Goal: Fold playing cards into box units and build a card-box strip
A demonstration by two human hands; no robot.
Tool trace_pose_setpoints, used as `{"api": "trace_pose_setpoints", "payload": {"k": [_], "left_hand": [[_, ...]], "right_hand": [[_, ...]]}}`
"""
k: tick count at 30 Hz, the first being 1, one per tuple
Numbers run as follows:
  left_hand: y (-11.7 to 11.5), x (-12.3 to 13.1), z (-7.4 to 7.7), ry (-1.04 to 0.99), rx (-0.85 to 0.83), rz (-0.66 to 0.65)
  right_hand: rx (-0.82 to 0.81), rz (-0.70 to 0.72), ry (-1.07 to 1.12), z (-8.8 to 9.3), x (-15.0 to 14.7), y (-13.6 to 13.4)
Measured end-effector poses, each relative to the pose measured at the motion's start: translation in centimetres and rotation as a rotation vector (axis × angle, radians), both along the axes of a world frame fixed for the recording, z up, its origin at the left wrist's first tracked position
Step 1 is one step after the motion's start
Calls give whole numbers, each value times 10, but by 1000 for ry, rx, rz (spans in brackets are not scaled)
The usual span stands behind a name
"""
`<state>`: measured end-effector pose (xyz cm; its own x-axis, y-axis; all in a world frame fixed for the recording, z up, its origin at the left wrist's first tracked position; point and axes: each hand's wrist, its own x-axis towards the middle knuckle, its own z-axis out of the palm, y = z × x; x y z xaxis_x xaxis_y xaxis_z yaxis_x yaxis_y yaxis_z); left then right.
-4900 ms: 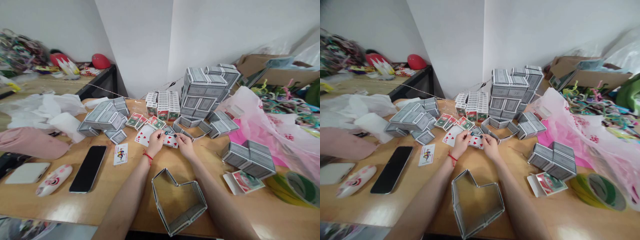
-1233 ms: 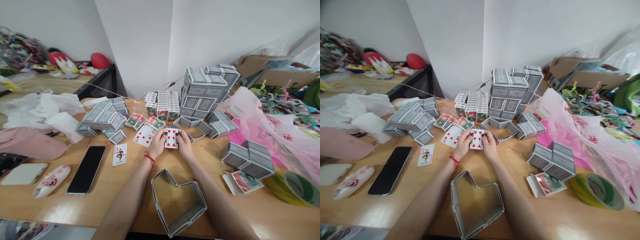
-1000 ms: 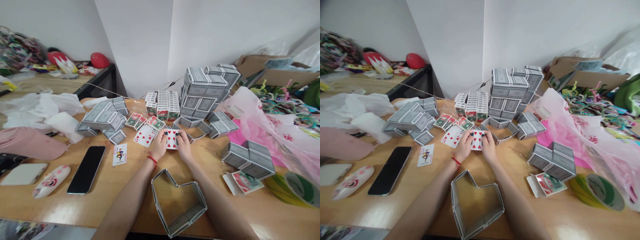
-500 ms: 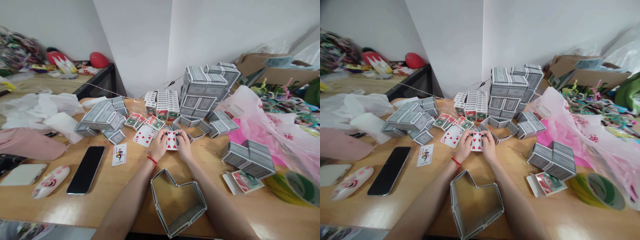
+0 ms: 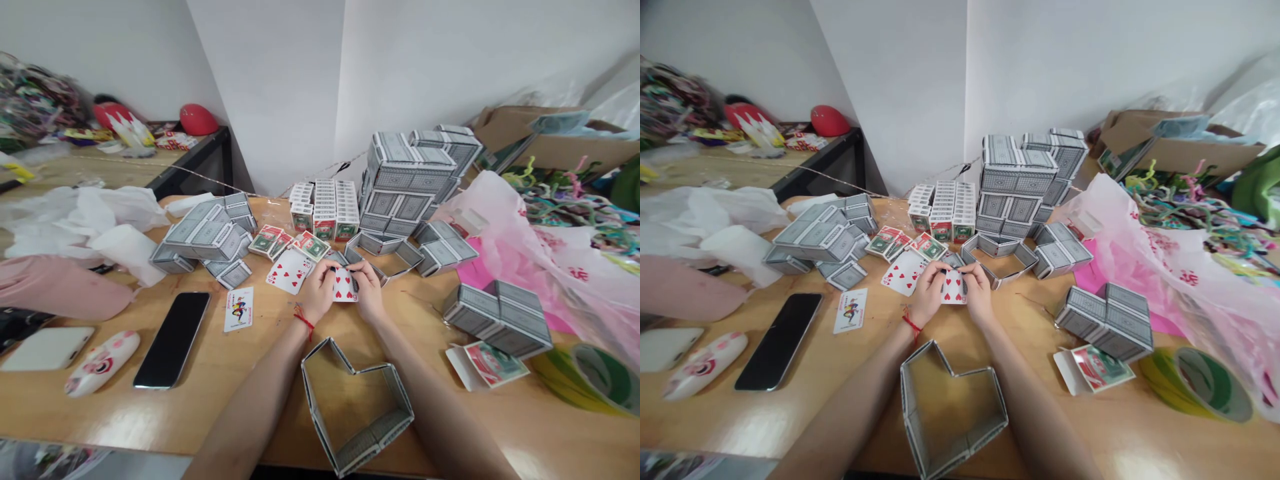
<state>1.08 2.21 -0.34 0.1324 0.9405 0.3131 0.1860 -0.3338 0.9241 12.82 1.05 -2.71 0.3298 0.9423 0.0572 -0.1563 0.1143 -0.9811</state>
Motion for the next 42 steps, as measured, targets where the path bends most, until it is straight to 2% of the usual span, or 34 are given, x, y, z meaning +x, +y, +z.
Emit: {"api": "trace_pose_setpoints", "payload": {"k": [13, 21, 26, 30, 34, 38, 42], "left_hand": [[-2, 1, 2, 47, 34, 1], [0, 0, 2, 63, 42, -1], [1, -2, 1, 93, 69, 3], [0, -3, 2, 120, 127, 8], [1, -4, 1, 112, 210, 4], [1, -5, 0, 49, 147, 15], [1, -6, 0, 5, 72, -47]], "right_hand": [[-18, 20, 87, -1, 2, 0], [47, 57, 50, 8, 1, -4], [-49, 43, -7, 9, -2, -3], [-81, 123, 1, 8, -1, -1], [-67, 129, 2, 7, 1, -1], [-36, 115, 40, 7, 0, -1], [-31, 84, 14, 7, -1, -1]]}}
